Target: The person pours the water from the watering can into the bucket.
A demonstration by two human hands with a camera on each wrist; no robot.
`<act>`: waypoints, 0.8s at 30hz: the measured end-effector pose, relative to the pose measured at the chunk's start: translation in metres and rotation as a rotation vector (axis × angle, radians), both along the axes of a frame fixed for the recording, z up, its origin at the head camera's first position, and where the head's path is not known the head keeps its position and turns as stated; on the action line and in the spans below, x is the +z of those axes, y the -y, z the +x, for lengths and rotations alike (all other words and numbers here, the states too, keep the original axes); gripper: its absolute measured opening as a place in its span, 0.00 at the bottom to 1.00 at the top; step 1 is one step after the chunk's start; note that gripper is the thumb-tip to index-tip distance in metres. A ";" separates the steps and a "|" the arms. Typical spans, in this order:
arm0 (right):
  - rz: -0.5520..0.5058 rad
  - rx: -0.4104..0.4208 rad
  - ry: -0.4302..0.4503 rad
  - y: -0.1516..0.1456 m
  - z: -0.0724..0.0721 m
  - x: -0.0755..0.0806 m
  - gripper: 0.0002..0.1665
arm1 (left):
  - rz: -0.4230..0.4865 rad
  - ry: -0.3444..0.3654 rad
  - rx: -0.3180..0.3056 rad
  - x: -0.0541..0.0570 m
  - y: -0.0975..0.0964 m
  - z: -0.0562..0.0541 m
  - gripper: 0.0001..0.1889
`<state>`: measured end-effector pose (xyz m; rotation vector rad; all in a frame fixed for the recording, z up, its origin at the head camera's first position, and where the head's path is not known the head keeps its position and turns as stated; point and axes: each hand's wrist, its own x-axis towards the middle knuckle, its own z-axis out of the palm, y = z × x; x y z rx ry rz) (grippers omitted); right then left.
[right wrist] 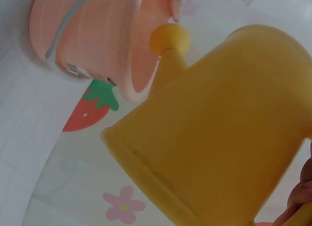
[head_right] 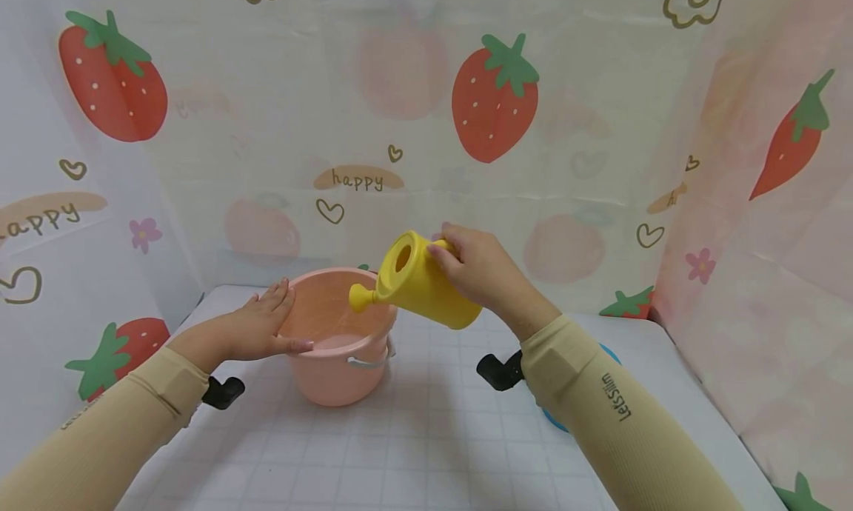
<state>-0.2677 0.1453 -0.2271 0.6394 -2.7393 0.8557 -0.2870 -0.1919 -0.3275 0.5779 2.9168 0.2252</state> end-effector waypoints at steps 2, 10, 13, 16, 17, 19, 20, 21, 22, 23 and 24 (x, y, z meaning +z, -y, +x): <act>-0.001 0.003 0.000 0.000 0.000 0.000 0.15 | -0.001 -0.002 0.001 0.000 0.000 0.000 0.63; 0.004 0.003 -0.016 0.001 0.000 0.000 0.14 | -0.002 0.003 0.008 -0.001 0.000 -0.001 0.63; 0.004 0.006 -0.020 0.001 0.000 0.000 0.15 | -0.003 0.004 0.004 -0.001 0.000 -0.001 0.64; 0.006 0.009 -0.022 0.001 -0.001 0.000 0.15 | 0.001 0.005 0.001 -0.001 0.001 -0.001 0.63; 0.007 0.010 -0.022 0.001 -0.001 0.000 0.15 | 0.003 0.006 0.001 -0.001 0.001 -0.001 0.63; 0.007 0.012 -0.023 0.002 -0.001 0.000 0.15 | 0.002 0.006 0.001 -0.002 0.001 -0.001 0.63; 0.006 0.013 -0.022 0.002 -0.001 0.000 0.15 | 0.001 0.005 0.001 -0.002 0.002 -0.001 0.63; 0.006 0.013 -0.023 0.002 -0.001 0.000 0.16 | -0.001 0.005 0.002 -0.002 0.002 -0.001 0.63; 0.006 0.013 -0.023 0.002 -0.001 0.000 0.16 | -0.001 0.004 0.001 -0.002 0.002 -0.001 0.63; 0.006 0.013 -0.023 0.002 -0.001 0.000 0.15 | -0.001 0.004 0.001 -0.002 0.002 -0.001 0.64; 0.005 0.014 -0.022 0.002 -0.001 0.000 0.15 | -0.003 0.004 0.001 -0.003 0.002 -0.001 0.64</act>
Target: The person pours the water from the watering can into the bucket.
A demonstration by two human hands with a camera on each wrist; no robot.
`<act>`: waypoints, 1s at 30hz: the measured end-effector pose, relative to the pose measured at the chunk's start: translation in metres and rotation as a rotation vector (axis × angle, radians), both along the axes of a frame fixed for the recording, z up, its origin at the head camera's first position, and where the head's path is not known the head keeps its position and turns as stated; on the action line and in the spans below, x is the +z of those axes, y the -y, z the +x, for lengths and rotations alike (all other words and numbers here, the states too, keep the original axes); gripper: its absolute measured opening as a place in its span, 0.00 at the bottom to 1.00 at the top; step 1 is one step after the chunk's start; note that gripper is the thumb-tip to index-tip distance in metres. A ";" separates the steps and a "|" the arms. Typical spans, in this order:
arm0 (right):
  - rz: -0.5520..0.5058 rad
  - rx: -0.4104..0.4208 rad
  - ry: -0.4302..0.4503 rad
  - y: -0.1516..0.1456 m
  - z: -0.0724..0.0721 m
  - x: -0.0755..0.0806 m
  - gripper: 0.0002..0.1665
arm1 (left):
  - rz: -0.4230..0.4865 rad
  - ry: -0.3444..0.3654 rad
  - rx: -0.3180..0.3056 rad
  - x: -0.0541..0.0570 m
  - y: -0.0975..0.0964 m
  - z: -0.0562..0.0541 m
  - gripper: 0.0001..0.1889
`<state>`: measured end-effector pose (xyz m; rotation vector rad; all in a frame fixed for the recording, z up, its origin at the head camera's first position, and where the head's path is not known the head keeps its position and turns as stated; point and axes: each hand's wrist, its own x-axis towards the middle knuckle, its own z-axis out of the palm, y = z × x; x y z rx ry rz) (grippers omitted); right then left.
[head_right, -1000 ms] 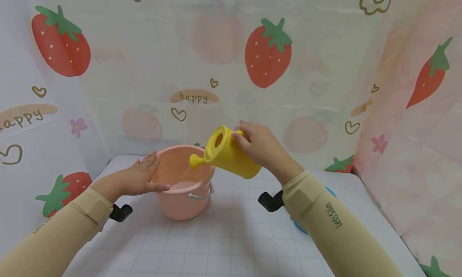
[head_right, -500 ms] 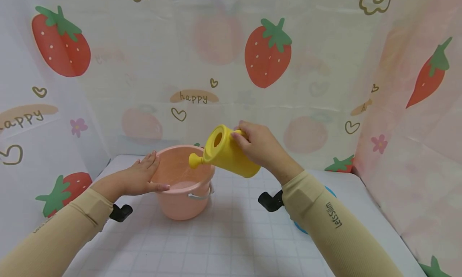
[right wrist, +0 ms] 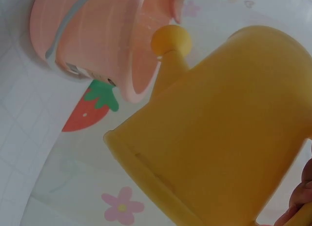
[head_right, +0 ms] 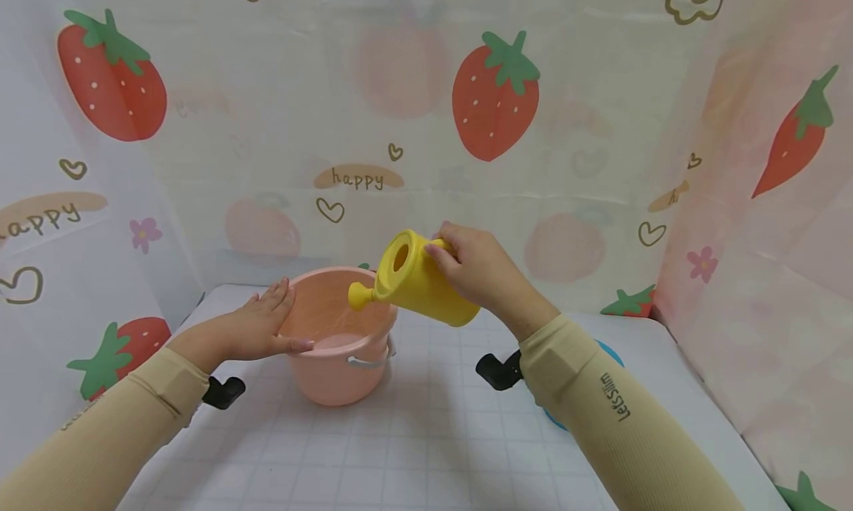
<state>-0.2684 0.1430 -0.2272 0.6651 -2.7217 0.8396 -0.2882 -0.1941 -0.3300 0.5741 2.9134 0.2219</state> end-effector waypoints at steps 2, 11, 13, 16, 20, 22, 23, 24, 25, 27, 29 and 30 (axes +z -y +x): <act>0.004 0.000 -0.004 0.000 0.000 0.000 0.15 | 0.000 -0.001 0.000 0.000 0.000 0.000 0.64; 0.004 0.009 -0.009 0.001 0.000 0.000 0.15 | 0.000 -0.007 0.002 -0.001 0.000 -0.001 0.64; 0.001 0.012 -0.009 0.001 0.000 0.000 0.15 | 0.002 -0.007 0.001 -0.001 -0.001 -0.001 0.64; 0.000 0.016 -0.012 0.001 0.000 -0.001 0.15 | 0.004 -0.009 0.000 -0.001 -0.001 -0.001 0.64; 0.005 0.018 -0.021 0.002 0.000 -0.001 0.15 | -0.001 -0.011 0.003 -0.002 0.000 -0.001 0.64; 0.009 0.017 -0.026 0.002 0.000 -0.001 0.15 | 0.000 -0.011 0.004 -0.002 0.000 -0.001 0.63; 0.010 0.019 -0.028 0.002 0.000 -0.001 0.15 | -0.002 -0.012 0.004 -0.002 0.000 -0.002 0.64; 0.010 0.020 -0.030 0.002 0.000 -0.001 0.15 | -0.002 -0.012 0.004 -0.002 0.000 -0.002 0.64; 0.011 0.021 -0.031 0.002 0.000 -0.001 0.15 | -0.001 -0.011 0.004 -0.002 0.000 -0.001 0.64; 0.014 0.021 -0.030 0.002 0.000 -0.001 0.14 | 0.002 -0.010 0.003 -0.002 0.000 -0.002 0.64; 0.015 0.023 -0.032 0.002 0.000 -0.001 0.14 | 0.006 -0.010 0.001 -0.002 0.000 -0.001 0.64; 0.016 0.022 -0.033 0.002 0.000 -0.001 0.14 | 0.008 -0.010 0.000 -0.002 0.000 -0.001 0.64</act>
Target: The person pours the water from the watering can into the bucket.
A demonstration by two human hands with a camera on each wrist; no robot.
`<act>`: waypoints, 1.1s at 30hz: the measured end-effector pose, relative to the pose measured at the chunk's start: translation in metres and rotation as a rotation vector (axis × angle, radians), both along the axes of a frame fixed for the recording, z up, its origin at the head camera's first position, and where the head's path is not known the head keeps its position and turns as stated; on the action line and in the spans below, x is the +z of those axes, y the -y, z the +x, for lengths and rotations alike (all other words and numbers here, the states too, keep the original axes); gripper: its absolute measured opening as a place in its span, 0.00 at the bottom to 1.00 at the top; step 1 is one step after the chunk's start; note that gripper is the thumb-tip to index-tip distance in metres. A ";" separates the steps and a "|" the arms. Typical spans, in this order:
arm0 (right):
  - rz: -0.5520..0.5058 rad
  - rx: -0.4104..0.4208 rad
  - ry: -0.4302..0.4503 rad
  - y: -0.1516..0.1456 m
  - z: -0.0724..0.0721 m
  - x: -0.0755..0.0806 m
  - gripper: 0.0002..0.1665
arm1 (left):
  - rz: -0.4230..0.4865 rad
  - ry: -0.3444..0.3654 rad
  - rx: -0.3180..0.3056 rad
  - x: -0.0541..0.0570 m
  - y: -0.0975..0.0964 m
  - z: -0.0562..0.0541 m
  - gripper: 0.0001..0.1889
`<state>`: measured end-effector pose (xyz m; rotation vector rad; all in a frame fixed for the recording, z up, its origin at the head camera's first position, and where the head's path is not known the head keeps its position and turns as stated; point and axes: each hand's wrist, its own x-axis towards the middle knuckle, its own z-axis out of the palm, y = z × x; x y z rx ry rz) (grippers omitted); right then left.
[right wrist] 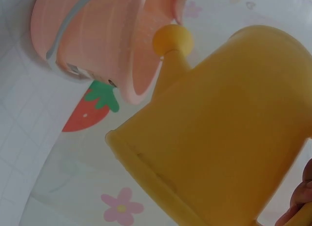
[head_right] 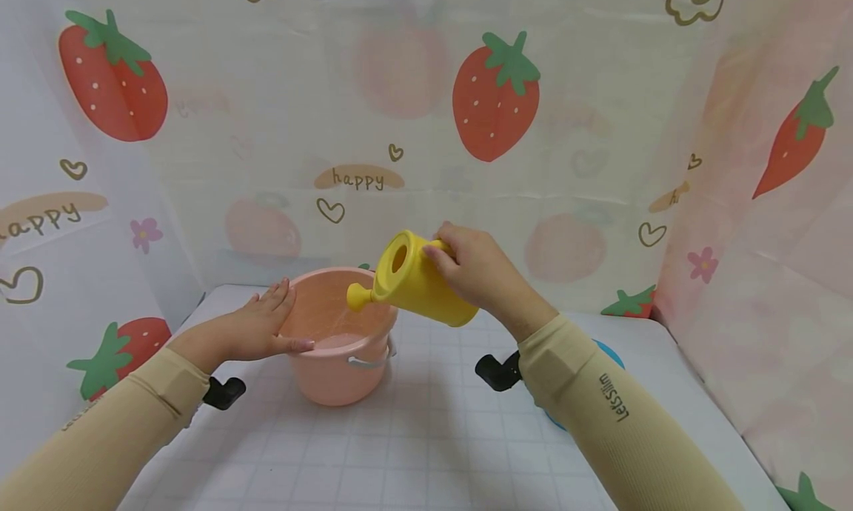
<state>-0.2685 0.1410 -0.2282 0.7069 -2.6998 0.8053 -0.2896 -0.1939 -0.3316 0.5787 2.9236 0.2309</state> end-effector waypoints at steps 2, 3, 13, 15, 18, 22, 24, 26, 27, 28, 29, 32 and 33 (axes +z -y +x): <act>0.000 0.000 0.003 0.000 0.000 0.000 0.14 | 0.003 -0.001 -0.001 0.000 0.000 0.000 0.64; -0.002 0.000 0.005 0.000 0.000 0.000 0.14 | 0.004 -0.002 0.000 0.000 0.000 0.000 0.64; -0.005 -0.002 0.022 0.002 0.001 0.001 0.14 | -0.001 -0.002 0.005 -0.001 0.000 0.000 0.64; -0.004 -0.003 0.025 0.002 0.001 0.001 0.14 | 0.000 -0.001 0.006 -0.001 0.000 0.000 0.64; 0.002 -0.002 0.021 0.002 0.001 0.001 0.14 | 0.003 0.002 0.011 -0.002 0.000 -0.001 0.65; 0.005 0.006 0.002 0.003 0.002 0.001 0.13 | 0.003 0.006 0.015 -0.002 0.000 -0.002 0.65; 0.005 0.008 -0.002 0.003 0.002 0.001 0.13 | 0.007 0.006 0.012 -0.002 0.000 -0.002 0.65; 0.004 0.009 -0.002 0.003 0.002 0.001 0.13 | 0.008 0.009 0.013 -0.002 0.000 -0.001 0.65; 0.003 0.008 0.000 0.003 0.002 0.002 0.13 | 0.008 0.009 0.013 -0.001 0.000 -0.001 0.65; 0.003 0.008 0.002 0.004 0.002 0.002 0.13 | 0.011 0.008 0.011 -0.001 0.000 -0.001 0.65; 0.003 0.009 0.002 0.004 0.002 0.002 0.13 | 0.011 0.006 0.010 -0.001 0.000 -0.001 0.65; 0.006 0.011 0.000 0.004 0.002 0.002 0.13 | 0.003 0.002 0.009 -0.001 0.000 0.000 0.64; 0.007 0.010 0.000 0.004 0.002 0.002 0.13 | 0.002 0.001 0.008 0.000 0.000 0.000 0.64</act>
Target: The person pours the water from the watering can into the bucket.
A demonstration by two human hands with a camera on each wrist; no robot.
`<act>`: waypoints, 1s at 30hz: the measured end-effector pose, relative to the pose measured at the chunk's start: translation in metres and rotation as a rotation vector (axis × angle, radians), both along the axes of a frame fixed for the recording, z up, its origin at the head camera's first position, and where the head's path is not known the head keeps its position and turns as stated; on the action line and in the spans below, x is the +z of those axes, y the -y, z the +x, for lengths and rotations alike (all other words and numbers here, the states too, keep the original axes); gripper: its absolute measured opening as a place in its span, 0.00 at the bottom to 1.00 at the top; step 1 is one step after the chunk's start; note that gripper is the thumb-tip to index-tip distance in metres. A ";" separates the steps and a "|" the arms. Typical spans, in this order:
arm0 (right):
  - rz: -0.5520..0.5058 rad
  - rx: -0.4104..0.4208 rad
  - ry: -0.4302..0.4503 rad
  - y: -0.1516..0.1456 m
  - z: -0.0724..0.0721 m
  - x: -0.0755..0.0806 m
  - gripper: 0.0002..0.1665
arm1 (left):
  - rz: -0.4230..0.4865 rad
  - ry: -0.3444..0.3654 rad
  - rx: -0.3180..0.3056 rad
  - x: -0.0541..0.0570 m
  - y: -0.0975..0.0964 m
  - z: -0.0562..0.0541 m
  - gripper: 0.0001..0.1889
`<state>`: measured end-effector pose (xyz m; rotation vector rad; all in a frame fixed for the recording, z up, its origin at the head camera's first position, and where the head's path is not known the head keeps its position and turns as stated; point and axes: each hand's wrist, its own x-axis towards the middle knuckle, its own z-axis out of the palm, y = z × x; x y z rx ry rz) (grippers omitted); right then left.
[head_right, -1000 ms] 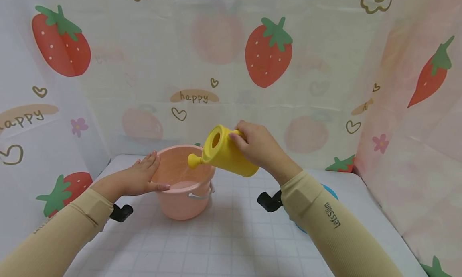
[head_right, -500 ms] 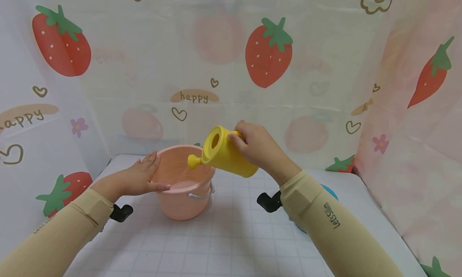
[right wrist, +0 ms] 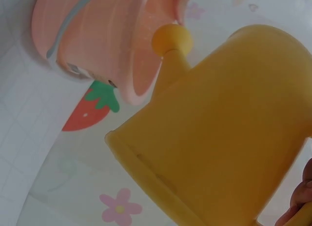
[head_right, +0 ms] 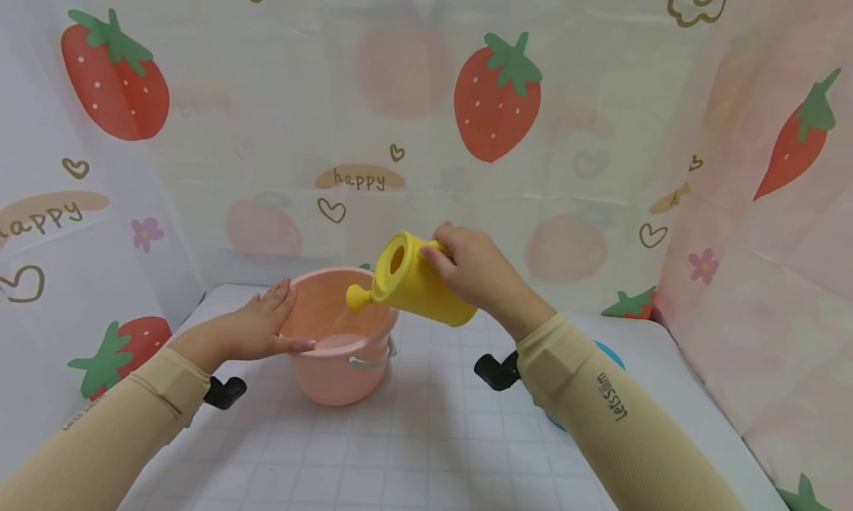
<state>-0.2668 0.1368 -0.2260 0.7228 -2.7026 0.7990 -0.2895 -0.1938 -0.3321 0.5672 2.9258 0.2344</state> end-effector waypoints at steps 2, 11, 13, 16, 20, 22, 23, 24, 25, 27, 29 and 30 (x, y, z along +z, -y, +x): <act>0.000 0.001 -0.001 0.000 0.000 0.000 0.13 | -0.001 0.002 -0.001 0.001 0.000 0.000 0.64; -0.008 0.011 0.002 0.000 -0.001 -0.001 0.12 | 0.003 0.020 0.003 0.003 -0.002 0.001 0.64; -0.009 0.012 0.005 0.000 -0.001 -0.001 0.12 | 0.006 0.020 0.003 0.003 -0.001 0.001 0.64; -0.009 0.015 0.002 0.000 -0.001 -0.002 0.13 | 0.001 0.020 0.005 0.004 -0.002 0.002 0.64; -0.005 0.016 -0.009 0.000 -0.001 -0.002 0.12 | -0.001 0.018 0.003 0.005 -0.002 0.004 0.64; -0.004 0.019 -0.012 0.000 -0.001 -0.001 0.12 | -0.002 0.017 0.002 0.006 -0.002 0.004 0.64; -0.004 0.020 -0.013 0.000 -0.002 -0.001 0.12 | -0.002 0.016 0.001 0.006 -0.002 0.005 0.63; -0.003 0.022 -0.017 0.000 -0.002 -0.001 0.12 | -0.004 0.017 0.001 0.007 -0.002 0.005 0.63; -0.003 0.026 -0.021 0.000 -0.002 -0.001 0.12 | -0.006 0.016 0.002 0.007 -0.002 0.005 0.63; -0.003 0.029 -0.023 0.000 -0.002 -0.001 0.12 | -0.010 0.016 0.001 0.007 -0.002 0.005 0.63; -0.004 0.030 -0.025 0.000 -0.001 -0.001 0.12 | -0.010 0.020 0.002 0.007 -0.002 0.005 0.63; -0.005 0.031 -0.025 0.000 -0.001 0.000 0.12 | -0.010 0.022 0.003 0.007 -0.002 0.005 0.63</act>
